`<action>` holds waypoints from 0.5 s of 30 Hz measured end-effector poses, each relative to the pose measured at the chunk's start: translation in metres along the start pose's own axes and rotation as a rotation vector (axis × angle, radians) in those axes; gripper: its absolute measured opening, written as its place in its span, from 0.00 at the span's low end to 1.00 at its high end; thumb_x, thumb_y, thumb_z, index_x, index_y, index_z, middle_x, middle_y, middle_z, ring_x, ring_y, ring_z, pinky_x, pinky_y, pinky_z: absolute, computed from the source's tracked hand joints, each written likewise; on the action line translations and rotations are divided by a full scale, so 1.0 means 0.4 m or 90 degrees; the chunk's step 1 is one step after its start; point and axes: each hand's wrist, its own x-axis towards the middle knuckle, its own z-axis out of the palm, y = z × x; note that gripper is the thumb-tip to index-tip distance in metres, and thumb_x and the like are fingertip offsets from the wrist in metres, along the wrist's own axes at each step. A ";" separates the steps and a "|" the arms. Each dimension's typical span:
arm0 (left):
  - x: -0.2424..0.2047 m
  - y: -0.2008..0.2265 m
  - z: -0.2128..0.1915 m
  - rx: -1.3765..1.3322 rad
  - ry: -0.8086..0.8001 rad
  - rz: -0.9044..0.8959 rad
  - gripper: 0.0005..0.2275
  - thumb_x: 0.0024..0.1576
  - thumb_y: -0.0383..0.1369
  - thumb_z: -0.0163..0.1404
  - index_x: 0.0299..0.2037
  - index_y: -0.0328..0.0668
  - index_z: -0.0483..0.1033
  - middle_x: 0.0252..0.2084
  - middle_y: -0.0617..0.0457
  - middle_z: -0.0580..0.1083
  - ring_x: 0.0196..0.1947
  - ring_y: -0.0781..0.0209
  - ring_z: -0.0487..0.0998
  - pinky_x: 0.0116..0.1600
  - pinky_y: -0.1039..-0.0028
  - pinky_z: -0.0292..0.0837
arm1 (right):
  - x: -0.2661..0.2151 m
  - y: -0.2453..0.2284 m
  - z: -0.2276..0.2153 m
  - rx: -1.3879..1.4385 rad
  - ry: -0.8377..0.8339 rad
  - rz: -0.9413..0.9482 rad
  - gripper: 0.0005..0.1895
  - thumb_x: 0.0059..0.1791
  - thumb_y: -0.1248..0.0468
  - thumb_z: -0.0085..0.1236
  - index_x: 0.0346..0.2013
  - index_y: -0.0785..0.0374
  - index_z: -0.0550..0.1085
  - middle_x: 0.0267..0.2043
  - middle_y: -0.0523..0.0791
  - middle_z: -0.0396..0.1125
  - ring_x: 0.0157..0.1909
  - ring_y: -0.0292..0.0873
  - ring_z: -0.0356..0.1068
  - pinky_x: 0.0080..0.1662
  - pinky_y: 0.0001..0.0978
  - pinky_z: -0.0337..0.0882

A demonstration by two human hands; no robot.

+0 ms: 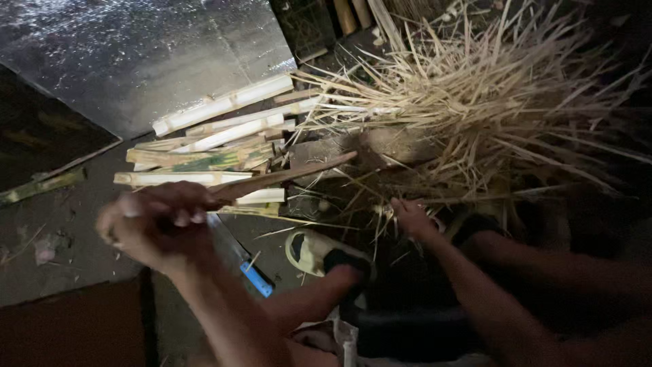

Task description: The person sits on the floor and uses a knife to split long bamboo stalks into thin strips. They hold the stalk against a wooden block and repeatedly strike it with the knife to separate the fibers, then place the finished strips into a pile.

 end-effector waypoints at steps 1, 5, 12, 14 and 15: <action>-0.012 0.006 0.004 -0.007 -0.016 -0.016 0.18 0.70 0.34 0.55 0.26 0.37 0.70 0.18 0.44 0.68 0.14 0.54 0.69 0.26 0.57 0.74 | -0.060 -0.044 0.004 0.014 0.005 -0.007 0.28 0.56 0.44 0.42 0.50 0.68 0.73 0.35 0.58 0.72 0.37 0.57 0.73 0.42 0.50 0.70; -0.053 0.013 0.034 -0.052 -0.038 -0.075 0.19 0.72 0.34 0.55 0.26 0.34 0.73 0.21 0.40 0.72 0.17 0.52 0.73 0.27 0.60 0.74 | -0.293 -0.326 -0.016 0.075 -0.010 -0.137 0.27 0.55 0.47 0.45 0.51 0.69 0.73 0.31 0.58 0.73 0.33 0.55 0.74 0.39 0.47 0.70; -0.034 0.001 0.068 0.002 -0.032 0.026 0.19 0.71 0.32 0.54 0.25 0.37 0.71 0.19 0.39 0.70 0.14 0.55 0.73 0.21 0.62 0.74 | -0.350 -0.426 0.002 0.134 0.051 -0.247 0.25 0.57 0.48 0.48 0.46 0.71 0.73 0.27 0.53 0.70 0.29 0.51 0.71 0.34 0.44 0.69; -0.030 0.019 0.048 0.013 0.008 0.008 0.20 0.73 0.31 0.53 0.24 0.36 0.71 0.18 0.40 0.70 0.15 0.54 0.73 0.21 0.61 0.75 | -0.279 -0.379 -0.011 0.113 0.055 -0.187 0.26 0.58 0.47 0.46 0.41 0.71 0.75 0.25 0.53 0.68 0.28 0.52 0.68 0.34 0.45 0.67; -0.032 0.024 0.044 0.028 0.033 -0.012 0.21 0.73 0.30 0.52 0.23 0.36 0.70 0.19 0.40 0.70 0.15 0.53 0.74 0.21 0.61 0.74 | -0.254 -0.366 -0.031 0.088 0.054 -0.173 0.27 0.59 0.46 0.45 0.41 0.70 0.75 0.24 0.53 0.67 0.28 0.52 0.68 0.34 0.45 0.67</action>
